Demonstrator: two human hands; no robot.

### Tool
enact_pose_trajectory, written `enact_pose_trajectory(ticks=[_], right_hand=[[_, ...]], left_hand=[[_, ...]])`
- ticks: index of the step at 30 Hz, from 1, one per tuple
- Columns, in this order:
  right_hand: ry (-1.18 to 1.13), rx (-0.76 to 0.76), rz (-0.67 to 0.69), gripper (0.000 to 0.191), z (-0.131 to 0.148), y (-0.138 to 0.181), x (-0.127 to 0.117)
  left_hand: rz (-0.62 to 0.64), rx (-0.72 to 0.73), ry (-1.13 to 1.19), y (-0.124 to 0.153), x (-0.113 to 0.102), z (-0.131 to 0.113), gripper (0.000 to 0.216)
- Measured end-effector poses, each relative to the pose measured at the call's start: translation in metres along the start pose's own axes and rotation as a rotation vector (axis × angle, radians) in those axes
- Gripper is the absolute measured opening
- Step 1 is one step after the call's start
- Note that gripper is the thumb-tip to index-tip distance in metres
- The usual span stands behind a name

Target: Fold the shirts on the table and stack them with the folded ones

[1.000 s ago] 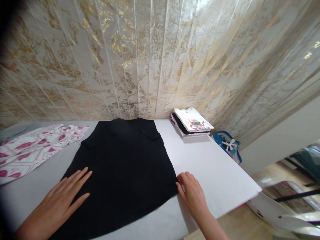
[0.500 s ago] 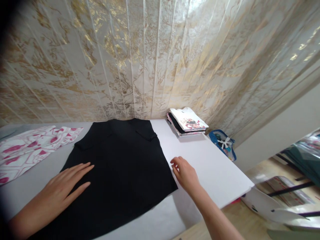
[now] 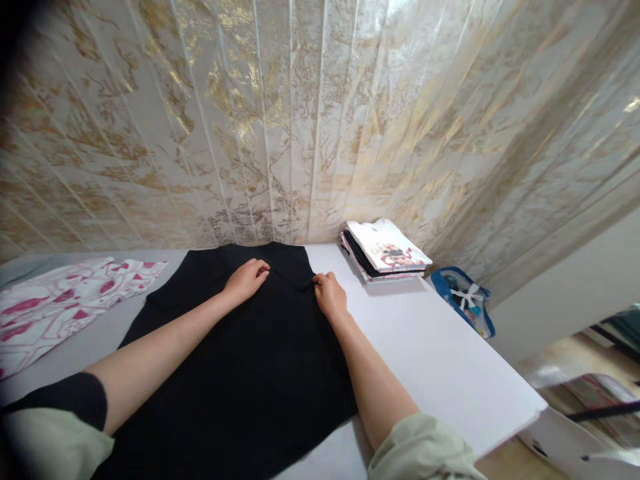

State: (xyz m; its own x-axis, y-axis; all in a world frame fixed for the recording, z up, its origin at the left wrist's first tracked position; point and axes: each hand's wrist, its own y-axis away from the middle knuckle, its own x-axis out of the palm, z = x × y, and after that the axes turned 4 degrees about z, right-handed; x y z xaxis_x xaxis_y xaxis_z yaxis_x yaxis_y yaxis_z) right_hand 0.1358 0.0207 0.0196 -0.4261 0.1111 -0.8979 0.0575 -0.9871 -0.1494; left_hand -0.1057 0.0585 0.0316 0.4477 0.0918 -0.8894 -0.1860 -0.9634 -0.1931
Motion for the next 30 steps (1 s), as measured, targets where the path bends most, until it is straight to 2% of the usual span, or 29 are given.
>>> enact_pose_trajectory(ticks=[4,8,12,19,25,30], right_hand=[[0.024,0.005,-0.037,0.021,-0.002,-0.001,0.01],[0.042,0.01,-0.036,0.024,-0.003,-0.005,0.01],[0.077,0.012,-0.027,0.02,-0.002,-0.009,0.011],[0.126,0.014,-0.036,0.014,0.0,-0.009,0.013],[0.117,0.01,-0.041,0.02,-0.001,-0.008,0.011],[0.145,0.015,-0.017,0.022,0.002,-0.008,0.01]], left_hand=[[0.025,-0.033,-0.018,-0.034,0.014,-0.008,0.011],[0.032,-0.032,-0.033,-0.048,0.024,-0.011,0.008],[0.009,-0.031,-0.02,-0.051,0.03,-0.009,0.006],[-0.064,-0.118,0.101,-0.056,0.04,0.001,0.008],[-0.138,-0.153,0.158,-0.055,0.043,0.004,0.01],[-0.153,-0.136,0.122,-0.053,0.046,0.002,0.011]])
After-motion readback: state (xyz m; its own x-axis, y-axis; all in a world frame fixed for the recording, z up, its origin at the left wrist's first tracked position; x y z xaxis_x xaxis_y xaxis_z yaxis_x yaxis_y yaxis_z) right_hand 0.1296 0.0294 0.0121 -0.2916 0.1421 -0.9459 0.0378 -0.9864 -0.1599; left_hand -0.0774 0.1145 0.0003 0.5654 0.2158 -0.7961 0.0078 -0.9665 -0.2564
